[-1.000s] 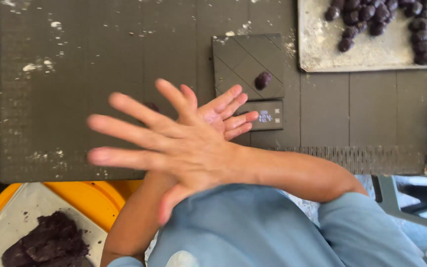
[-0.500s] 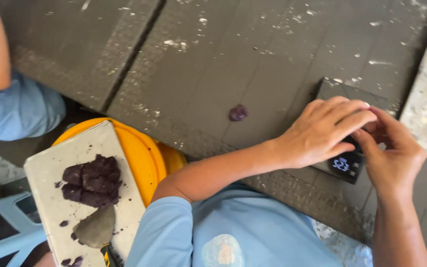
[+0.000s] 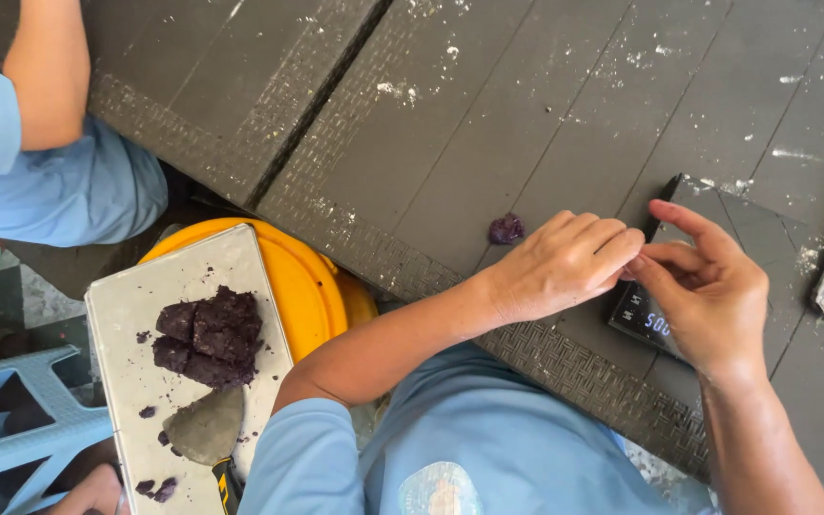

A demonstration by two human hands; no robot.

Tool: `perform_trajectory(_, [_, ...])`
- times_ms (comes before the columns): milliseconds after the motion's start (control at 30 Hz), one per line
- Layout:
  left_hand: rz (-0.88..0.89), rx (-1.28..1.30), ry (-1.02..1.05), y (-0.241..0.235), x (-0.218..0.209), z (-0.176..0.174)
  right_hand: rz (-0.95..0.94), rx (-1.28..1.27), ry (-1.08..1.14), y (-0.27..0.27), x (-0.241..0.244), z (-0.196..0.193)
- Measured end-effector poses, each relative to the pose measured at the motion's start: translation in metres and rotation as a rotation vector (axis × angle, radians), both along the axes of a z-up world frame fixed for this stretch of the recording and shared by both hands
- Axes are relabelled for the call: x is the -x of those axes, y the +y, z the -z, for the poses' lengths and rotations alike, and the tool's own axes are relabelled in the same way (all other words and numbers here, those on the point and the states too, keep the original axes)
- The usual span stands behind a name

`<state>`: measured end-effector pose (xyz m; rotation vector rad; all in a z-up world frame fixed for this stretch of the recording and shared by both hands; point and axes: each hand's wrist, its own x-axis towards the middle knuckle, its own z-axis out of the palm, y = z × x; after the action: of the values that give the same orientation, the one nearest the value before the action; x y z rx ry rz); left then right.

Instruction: The person rolls dark dough into small balls by hand, weighs each one on a digital scale, and places the finished balls onto a metal tray. The person then arranges the balls in neat rows on the tray.

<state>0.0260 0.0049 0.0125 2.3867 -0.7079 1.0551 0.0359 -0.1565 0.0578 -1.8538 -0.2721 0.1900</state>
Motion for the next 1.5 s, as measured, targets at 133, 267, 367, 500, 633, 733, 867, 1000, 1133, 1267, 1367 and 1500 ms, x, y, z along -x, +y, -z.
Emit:
perform_trajectory(133, [0.148, 0.042, 0.127, 0.017, 0.0, 0.004, -0.045, 0.46, -0.443, -0.008, -0.015, 0.021])
perform_trajectory(267, [0.081, 0.764, 0.551, 0.054, 0.003, -0.022, -0.088, 0.449, -0.601, 0.001, -0.039, 0.013])
perform_trajectory(367, [0.158, 1.45, 0.756, 0.083, 0.003, -0.023, -0.186, 0.406, -0.737, 0.022, -0.052, 0.028])
perform_trajectory(500, [0.386, 1.803, 0.776, 0.104, 0.014, -0.01, -0.235, 0.365, -0.828, 0.062, -0.048, 0.073])
perform_trajectory(633, [0.287, 1.827, 0.683, 0.092, 0.019, 0.0, -0.224, 0.391, -0.963, 0.093, -0.018, 0.078])
perform_trajectory(733, [0.254, 1.854, 0.574, 0.096, 0.014, 0.021, -0.158, 0.496, -1.156, 0.096, -0.009, 0.084])
perform_trajectory(867, [0.538, 2.088, 0.595, 0.103, 0.015, 0.042, -0.282, 0.418, -0.861, 0.079, -0.015, 0.081])
perform_trajectory(1000, [0.649, 2.026, 0.748, 0.074, 0.029, 0.018, -0.245, 0.363, -0.865, 0.065, -0.037, 0.03])
perform_trajectory(1133, [0.953, 2.342, 1.097, 0.022, 0.023, -0.005, -0.261, 0.31, -0.889, 0.098, 0.005, 0.0])
perform_trajectory(1267, [1.163, 2.035, 1.191, 0.021, 0.025, -0.015, -0.55, 0.824, -0.866, 0.073, 0.015, -0.027])
perform_trajectory(1367, [0.86, 2.261, 1.185, 0.009, 0.048, -0.033, -0.432, 0.973, -0.849, 0.059, 0.027, -0.003])
perform_trajectory(1500, [0.949, 1.89, 1.568, 0.014, 0.042, -0.023, -0.619, 0.548, -0.861, 0.062, 0.05, 0.037])
